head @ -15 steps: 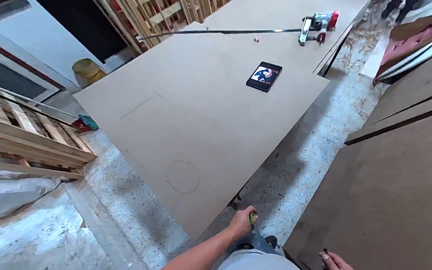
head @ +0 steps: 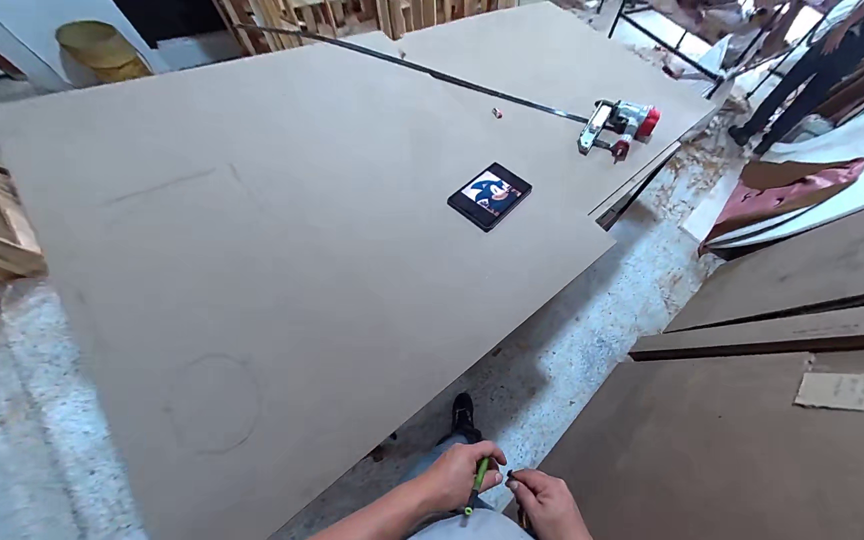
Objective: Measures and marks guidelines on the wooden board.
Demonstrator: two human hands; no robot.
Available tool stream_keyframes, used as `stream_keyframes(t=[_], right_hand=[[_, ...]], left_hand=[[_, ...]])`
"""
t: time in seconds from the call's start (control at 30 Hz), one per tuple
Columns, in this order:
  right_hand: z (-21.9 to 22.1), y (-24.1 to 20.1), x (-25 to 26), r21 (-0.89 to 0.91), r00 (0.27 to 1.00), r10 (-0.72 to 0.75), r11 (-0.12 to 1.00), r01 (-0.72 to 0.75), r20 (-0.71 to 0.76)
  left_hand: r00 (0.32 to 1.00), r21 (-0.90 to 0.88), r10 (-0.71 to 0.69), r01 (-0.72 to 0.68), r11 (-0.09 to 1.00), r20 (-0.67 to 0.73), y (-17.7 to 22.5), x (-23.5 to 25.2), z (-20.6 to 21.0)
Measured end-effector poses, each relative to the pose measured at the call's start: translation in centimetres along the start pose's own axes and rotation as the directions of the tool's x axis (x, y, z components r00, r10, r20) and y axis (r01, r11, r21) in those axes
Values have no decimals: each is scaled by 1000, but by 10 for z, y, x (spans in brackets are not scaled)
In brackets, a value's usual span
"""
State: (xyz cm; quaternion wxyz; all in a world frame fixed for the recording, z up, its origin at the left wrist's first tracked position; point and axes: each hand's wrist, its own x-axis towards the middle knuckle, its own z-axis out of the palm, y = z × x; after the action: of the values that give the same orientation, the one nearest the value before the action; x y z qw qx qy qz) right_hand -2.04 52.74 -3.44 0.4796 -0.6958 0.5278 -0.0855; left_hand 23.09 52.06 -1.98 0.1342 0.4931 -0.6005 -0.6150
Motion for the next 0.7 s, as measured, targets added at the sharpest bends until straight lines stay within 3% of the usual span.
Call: stream_keyframes(t=[0.23,0.47,0.6,0.7], right_hand=[[-115,-10,113,-96,1000,10,995,-9,15],[-183,0,202,-54,992,-90,994,94,84],[-235,11,277,-68,979,-106,990,120,175],[-284,22,337,-97,967,-137,982,161,217]], left_hand=[[992,86,38,-49,995,119,68,142,-85],[990,95,-12,-1,995,143,96,227,-139],[995,-113,-43,33,993,-86,93,262,-195],[908,-316,-160,32,948,-387,90,276,-242]])
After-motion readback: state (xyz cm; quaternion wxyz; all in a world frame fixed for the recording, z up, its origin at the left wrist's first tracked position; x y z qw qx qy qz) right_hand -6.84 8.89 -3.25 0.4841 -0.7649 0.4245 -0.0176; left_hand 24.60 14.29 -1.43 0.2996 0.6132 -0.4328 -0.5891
